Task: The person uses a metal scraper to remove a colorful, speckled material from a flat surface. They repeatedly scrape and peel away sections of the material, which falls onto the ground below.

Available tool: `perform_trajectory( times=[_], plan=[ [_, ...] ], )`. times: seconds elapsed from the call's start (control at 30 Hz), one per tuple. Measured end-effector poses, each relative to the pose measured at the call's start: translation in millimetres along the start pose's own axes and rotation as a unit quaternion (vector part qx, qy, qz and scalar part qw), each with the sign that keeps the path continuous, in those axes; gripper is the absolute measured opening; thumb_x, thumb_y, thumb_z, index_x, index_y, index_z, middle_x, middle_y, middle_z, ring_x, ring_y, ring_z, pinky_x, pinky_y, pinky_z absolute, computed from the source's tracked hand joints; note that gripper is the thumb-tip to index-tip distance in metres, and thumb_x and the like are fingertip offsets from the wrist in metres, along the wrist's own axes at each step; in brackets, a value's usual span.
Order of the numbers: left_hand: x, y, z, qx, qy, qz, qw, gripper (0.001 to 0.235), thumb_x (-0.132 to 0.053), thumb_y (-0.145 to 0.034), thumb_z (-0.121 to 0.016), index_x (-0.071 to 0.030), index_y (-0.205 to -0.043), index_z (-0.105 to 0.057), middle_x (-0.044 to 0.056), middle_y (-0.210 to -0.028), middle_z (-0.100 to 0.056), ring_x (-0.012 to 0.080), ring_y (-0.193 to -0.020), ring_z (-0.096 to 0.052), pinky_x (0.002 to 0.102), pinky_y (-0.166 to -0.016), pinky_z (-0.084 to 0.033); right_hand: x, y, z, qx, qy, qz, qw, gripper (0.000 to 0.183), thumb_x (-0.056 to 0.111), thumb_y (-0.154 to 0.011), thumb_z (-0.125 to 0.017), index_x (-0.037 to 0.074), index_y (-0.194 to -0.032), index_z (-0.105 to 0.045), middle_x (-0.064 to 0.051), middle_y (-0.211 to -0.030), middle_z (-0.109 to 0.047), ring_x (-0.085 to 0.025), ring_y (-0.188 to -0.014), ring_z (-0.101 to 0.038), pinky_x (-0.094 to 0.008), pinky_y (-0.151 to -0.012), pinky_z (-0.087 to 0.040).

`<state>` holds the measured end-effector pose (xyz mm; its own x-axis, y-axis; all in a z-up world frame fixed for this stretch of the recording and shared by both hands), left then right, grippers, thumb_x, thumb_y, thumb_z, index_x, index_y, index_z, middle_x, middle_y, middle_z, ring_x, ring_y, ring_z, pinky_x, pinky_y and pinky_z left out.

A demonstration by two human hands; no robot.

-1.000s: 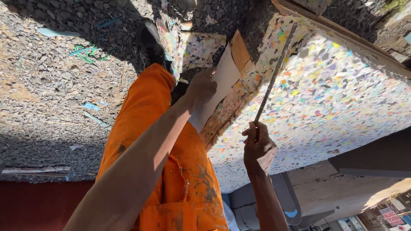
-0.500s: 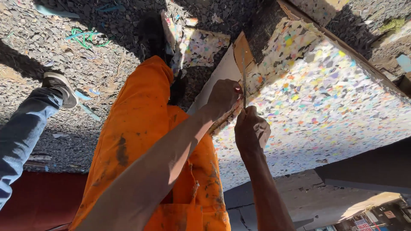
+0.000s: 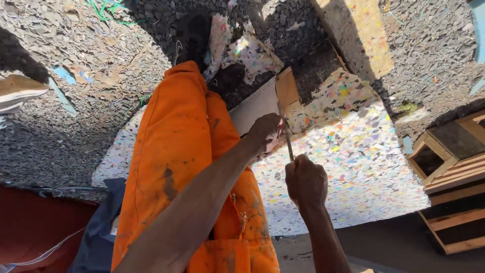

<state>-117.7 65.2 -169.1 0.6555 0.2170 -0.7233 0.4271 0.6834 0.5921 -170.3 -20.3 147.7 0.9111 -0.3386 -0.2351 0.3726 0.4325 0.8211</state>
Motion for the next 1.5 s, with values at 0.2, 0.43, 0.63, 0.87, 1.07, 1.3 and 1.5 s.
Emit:
perform_trajectory(
  times=[0.2,0.43,0.63,0.87,1.07,1.3,1.5],
  plan=[
    [-53,26,105,0.096,0.175,0.099,0.975,0.018,0.000,-0.116,-0.081,-0.016,-0.124,-0.084,0.008,-0.126,-0.081,0.0300,-0.108,-0.077,0.045,-0.089,-0.059,19,-22,14,0.064,0.026,0.050,0.996,0.038,0.028,-0.113,-0.056,0.001,-0.089,-0.067,-0.022,-0.091,-0.090,-0.039,-0.071,-0.079,-0.059,-0.074,-0.061],
    [-53,15,111,0.127,0.169,0.129,0.969,0.038,-0.005,-0.114,-0.084,-0.012,-0.152,-0.088,0.012,-0.151,-0.088,0.0354,-0.130,-0.087,0.047,-0.098,-0.071,50,3,23,0.069,-0.014,0.005,0.997,0.045,0.033,-0.120,-0.057,0.000,-0.104,-0.083,-0.017,-0.084,-0.087,-0.037,-0.081,-0.080,-0.058,-0.092,-0.058],
    [-46,24,115,0.120,0.203,0.131,0.963,0.035,0.004,-0.110,-0.088,-0.014,-0.140,-0.089,0.011,-0.140,-0.088,0.0324,-0.120,-0.086,0.046,-0.091,-0.069,26,21,6,0.051,-0.090,-0.039,0.994,0.041,0.033,-0.116,-0.061,0.004,-0.108,-0.088,-0.012,-0.081,-0.092,-0.030,-0.075,-0.083,-0.055,-0.099,-0.062],
    [-35,41,118,0.083,0.570,0.393,0.716,0.030,0.016,-0.100,-0.056,-0.008,-0.095,-0.074,0.006,-0.102,-0.072,0.0177,-0.086,-0.057,0.042,-0.064,-0.037,46,23,-2,0.046,-0.132,-0.042,0.989,0.035,0.032,-0.114,-0.059,0.005,-0.103,-0.079,-0.013,-0.075,-0.088,-0.033,-0.080,-0.082,-0.061,-0.077,-0.058],
    [-23,23,126,0.136,0.229,0.232,0.935,0.034,0.005,-0.105,-0.084,-0.015,-0.132,-0.086,0.004,-0.138,-0.088,0.0256,-0.121,-0.083,0.043,-0.084,-0.067,56,88,0,0.070,-0.182,-0.103,0.975,0.034,0.031,-0.120,-0.061,0.008,-0.101,-0.076,-0.009,-0.065,-0.083,-0.025,-0.062,-0.076,-0.052,-0.096,-0.060],
    [14,-20,117,0.014,0.315,0.197,0.928,0.007,-0.021,-0.097,-0.083,-0.025,-0.094,-0.079,0.003,-0.089,-0.080,0.0273,-0.088,-0.084,0.042,-0.062,-0.064,36,17,-58,0.032,-0.097,-0.046,0.994,0.036,0.042,-0.118,-0.060,0.013,-0.115,-0.082,-0.018,-0.092,-0.092,-0.055,-0.124,-0.083,-0.065,-0.114,-0.061],
    [8,14,170,0.040,0.088,0.202,0.975,0.085,-0.024,-0.115,-0.092,-0.022,-0.184,-0.043,0.026,-0.172,-0.070,0.0387,-0.132,-0.089,0.045,-0.098,-0.082,55,100,-25,0.061,-0.142,-0.070,0.986,0.035,0.039,-0.120,-0.065,0.011,-0.120,-0.087,-0.016,-0.085,-0.090,-0.054,-0.109,-0.089,-0.065,-0.103,-0.066]
  ],
)
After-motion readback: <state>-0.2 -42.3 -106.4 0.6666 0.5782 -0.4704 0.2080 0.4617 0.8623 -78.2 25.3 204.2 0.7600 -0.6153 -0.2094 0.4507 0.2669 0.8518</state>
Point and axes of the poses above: each hand's wrist, its own y-axis away from the middle knuckle, its own z-axis out of the back of the hand, x = y × z, the point moved 7 cm from there along -y, towards the middle knuckle
